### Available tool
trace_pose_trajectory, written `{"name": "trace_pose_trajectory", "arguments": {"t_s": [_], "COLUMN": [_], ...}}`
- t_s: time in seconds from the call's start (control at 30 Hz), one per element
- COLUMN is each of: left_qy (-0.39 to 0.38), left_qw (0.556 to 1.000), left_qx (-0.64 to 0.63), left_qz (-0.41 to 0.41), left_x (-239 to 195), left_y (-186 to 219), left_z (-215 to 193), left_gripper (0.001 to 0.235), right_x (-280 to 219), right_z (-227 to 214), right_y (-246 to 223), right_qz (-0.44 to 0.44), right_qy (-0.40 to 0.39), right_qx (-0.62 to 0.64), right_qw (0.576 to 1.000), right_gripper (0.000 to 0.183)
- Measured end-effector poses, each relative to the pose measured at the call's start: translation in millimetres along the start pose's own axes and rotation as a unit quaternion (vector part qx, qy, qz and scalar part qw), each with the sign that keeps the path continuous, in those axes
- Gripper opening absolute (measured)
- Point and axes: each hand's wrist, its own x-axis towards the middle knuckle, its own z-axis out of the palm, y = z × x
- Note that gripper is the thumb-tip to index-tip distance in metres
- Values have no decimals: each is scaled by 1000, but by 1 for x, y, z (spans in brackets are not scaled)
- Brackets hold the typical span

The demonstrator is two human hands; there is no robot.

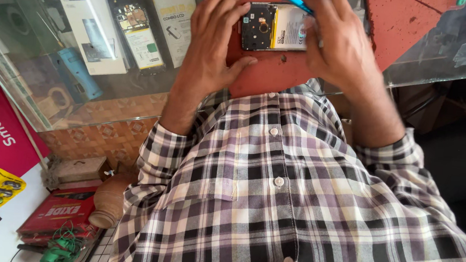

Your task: The person is repairing a smartphone on a glass counter. They use a small screwdriver to remove internal screws and use their hands to disconnect ribbon cables and manipulate the battery and circuit board.

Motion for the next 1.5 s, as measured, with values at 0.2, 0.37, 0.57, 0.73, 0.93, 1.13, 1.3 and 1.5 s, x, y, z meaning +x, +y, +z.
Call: {"name": "trace_pose_trajectory", "arguments": {"t_s": [0.2, 0.37, 0.57, 0.73, 0.93, 1.13, 1.3, 1.5], "left_qy": [21, 24, 30, 34, 37, 40, 33, 73], "left_qw": [999, 996, 996, 995, 996, 996, 996, 986], "left_qx": [-42, -82, -83, -86, -82, -79, -84, -150], "left_qz": [7, 19, 25, 25, 25, 27, 27, 10], "left_x": [-7, -6, -6, -5, -5, -5, -4, 3], "left_y": [-6, -9, -7, -8, -8, -8, -6, -10], "left_z": [10, 6, 5, 5, 6, 8, 4, -4], "left_gripper": [83, 82, 79, 78, 79, 78, 75, 59], "right_x": [-11, -9, -10, -11, -12, -14, 5, 14], "right_z": [47, 80, 95, 95, 95, 89, 58, 66], "right_y": [-17, -18, -8, -8, -7, -8, -26, -35], "right_qz": [5, -105, -139, -134, -134, -120, -235, -207], "right_qy": [62, 118, 127, 122, 117, 106, 117, 89], "right_qx": [396, 302, 283, 261, 261, 192, 132, 109], "right_qw": [916, 940, 940, 948, 949, 968, 956, 968], "right_gripper": [40, 70, 67, 66, 65, 60, 57, 55]}}
